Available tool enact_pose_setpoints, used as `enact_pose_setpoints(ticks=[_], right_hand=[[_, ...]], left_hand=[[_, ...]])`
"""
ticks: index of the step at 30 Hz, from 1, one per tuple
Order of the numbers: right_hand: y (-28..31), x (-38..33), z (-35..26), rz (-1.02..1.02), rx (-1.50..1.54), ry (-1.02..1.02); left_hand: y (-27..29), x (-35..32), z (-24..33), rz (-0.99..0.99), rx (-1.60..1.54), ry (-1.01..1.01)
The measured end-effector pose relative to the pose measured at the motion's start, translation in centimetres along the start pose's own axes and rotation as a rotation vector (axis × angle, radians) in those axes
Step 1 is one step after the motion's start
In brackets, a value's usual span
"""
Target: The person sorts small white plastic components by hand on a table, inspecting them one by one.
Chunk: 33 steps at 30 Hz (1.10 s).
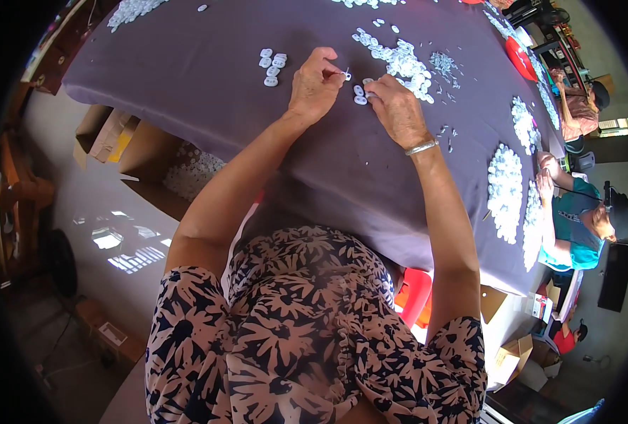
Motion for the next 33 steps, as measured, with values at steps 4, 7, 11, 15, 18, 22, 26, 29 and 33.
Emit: enact_pose_setpoints(ticks=[4,7,11,15,18,22,26,29,33], right_hand=[[-0.2,-1.0,2.2,0.062,0.163,-0.178],[0.0,-1.8,4.4,0.035,0.541,-0.398],[-0.9,-3.2,5.8,-0.037,1.106,-0.603],[-0.5,-3.6,5.7,-0.045,1.365,-0.559],[-0.6,-3.7,5.7,-0.109,1.401,-0.551],[-0.6,-3.8,5.6,-0.141,1.466,-0.517],[-0.5,-3.7,5.0,-0.168,1.499,-0.500],[-0.3,-3.6,4.7,-0.146,1.477,-0.500],[-0.2,-3.7,5.0,-0.082,1.390,-0.552]], left_hand=[[-0.1,0.1,0.0,0.003,0.017,-0.040],[-0.3,0.1,0.1,-0.001,0.002,-0.052],[-0.8,-0.2,0.4,-0.067,-0.019,-0.057],[-0.8,-0.2,0.8,-0.070,0.003,-0.099],[-1.0,-0.3,0.8,-0.077,-0.012,-0.087],[-1.1,-0.3,0.9,-0.085,-0.002,-0.114],[-1.1,-0.3,1.1,-0.093,-0.012,-0.119],[-1.1,-0.4,1.1,-0.091,-0.014,-0.108],[-1.2,-0.4,1.2,-0.103,-0.010,-0.096]])
Point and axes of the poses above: each hand's wrist, its own x-axis towards the middle knuckle, its own y-axis out of the back of the hand, z = x × y, the point moved 7 cm from there along x, towards the middle knuckle, and after that the axes turned 12 degrees about -y, right-handed, at the moved point
